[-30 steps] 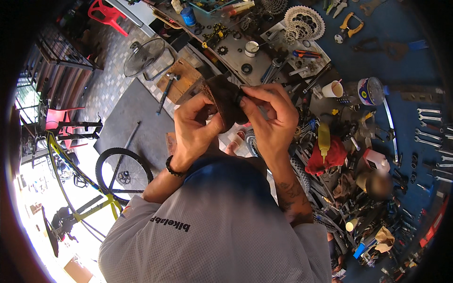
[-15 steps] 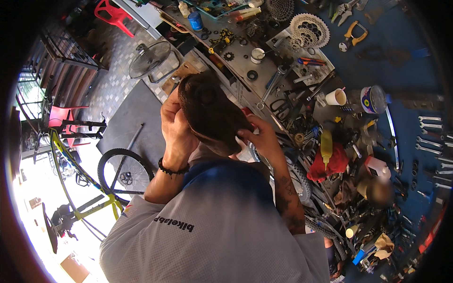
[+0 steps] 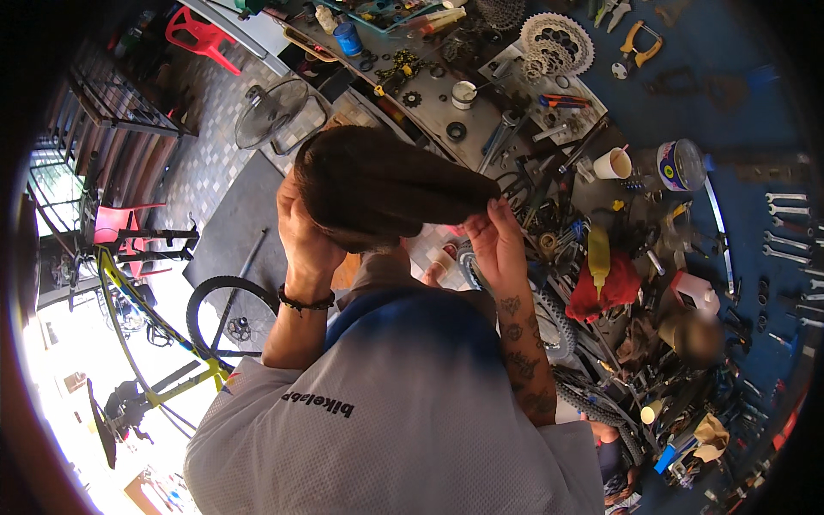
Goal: The person sits at a workbench and applies grease to a small black bicycle part using a brush and a screwdriver. They then wipe the part with a cloth.
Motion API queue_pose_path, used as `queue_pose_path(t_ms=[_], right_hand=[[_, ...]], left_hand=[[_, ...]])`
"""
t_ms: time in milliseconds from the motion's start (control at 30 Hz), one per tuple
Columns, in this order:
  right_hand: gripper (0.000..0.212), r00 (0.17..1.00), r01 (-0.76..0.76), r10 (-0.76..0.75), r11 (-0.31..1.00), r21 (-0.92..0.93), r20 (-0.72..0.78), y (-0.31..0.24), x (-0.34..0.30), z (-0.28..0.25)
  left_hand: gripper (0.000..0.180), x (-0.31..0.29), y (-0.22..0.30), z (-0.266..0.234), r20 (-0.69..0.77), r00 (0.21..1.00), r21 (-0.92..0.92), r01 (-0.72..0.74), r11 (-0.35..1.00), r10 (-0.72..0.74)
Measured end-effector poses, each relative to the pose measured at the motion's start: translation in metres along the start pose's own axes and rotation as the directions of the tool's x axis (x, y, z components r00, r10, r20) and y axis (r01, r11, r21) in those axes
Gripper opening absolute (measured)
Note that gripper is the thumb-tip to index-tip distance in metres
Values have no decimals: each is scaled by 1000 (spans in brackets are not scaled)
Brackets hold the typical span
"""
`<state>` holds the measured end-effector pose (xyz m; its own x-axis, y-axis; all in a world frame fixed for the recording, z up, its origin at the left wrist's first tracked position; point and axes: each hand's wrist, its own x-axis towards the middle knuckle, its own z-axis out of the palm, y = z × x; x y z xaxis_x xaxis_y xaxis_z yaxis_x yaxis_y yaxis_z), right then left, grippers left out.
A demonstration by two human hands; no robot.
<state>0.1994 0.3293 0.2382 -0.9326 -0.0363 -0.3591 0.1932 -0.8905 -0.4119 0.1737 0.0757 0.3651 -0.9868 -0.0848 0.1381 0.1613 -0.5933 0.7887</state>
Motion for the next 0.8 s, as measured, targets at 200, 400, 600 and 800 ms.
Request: queue_pose_path(t_ms=[200, 400, 600, 800], right_hand=[[25, 880, 471, -439, 854, -220, 180, -40, -11, 67], [26, 687, 724, -357, 407, -557, 633, -25, -37, 144], [27, 638, 760, -259, 59, -647, 725, -34, -36, 163], [31, 384, 868, -135, -284, -407, 913, -40, -39, 166]], left_hand=[[24, -9, 4, 9, 109, 994, 277, -22, 961, -8], [18, -5, 5, 25, 294, 954, 567, -219, 794, 53], [21, -7, 12, 29, 413, 902, 705, -404, 583, 126], [25, -7, 7, 29, 473, 873, 697, -452, 557, 117]])
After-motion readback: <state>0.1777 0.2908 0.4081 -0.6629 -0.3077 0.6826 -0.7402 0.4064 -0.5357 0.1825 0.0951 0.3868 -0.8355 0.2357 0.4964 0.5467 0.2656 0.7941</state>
